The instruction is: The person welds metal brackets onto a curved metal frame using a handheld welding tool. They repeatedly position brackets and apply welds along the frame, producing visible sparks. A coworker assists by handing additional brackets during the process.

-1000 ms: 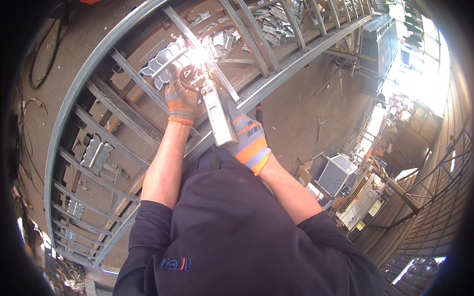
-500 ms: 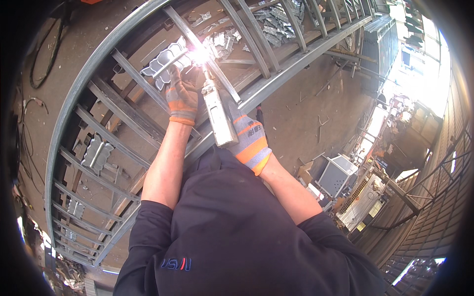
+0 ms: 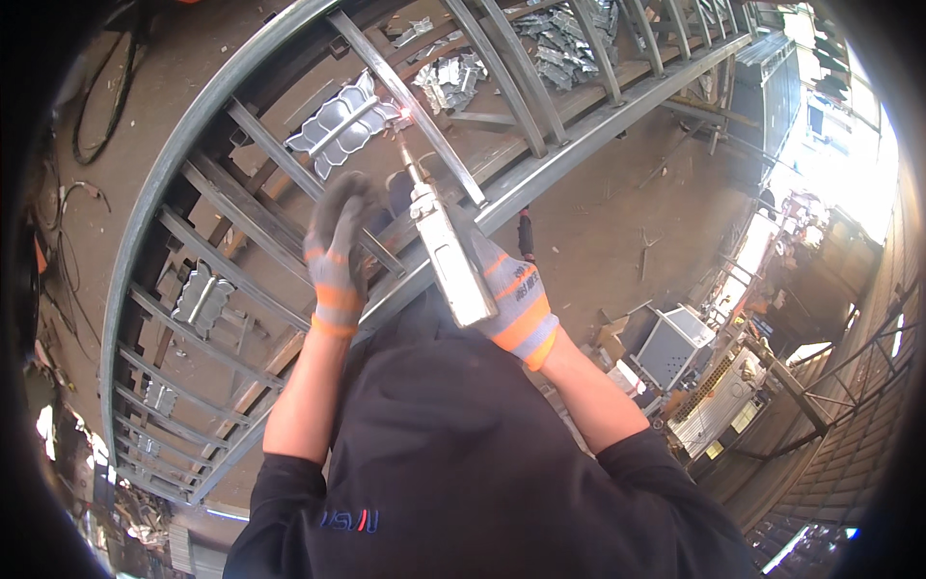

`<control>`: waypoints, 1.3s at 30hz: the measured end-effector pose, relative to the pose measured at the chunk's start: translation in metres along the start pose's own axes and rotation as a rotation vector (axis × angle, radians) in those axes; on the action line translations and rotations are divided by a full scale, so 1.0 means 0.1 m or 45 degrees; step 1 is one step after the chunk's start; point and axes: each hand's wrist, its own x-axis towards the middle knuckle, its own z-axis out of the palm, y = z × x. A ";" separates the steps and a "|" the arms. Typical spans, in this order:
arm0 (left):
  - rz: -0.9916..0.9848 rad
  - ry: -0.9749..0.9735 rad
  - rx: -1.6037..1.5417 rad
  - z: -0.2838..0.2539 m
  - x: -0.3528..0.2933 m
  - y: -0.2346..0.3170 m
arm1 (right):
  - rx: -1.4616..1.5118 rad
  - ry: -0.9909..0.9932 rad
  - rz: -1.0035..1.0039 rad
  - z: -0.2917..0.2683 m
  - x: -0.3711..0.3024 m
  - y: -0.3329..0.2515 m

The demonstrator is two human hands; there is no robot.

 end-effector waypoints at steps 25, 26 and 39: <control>0.008 0.210 -0.017 -0.60 0.65 -0.45 | 0.537 -0.260 -0.486 0.08 1.11 0.36; 0.027 0.190 0.046 -0.61 0.66 -0.44 | 0.595 -0.307 -0.419 0.08 1.12 0.35; 0.290 0.270 0.299 -0.68 0.99 -0.36 | 0.466 -0.300 -0.444 -0.37 0.99 0.35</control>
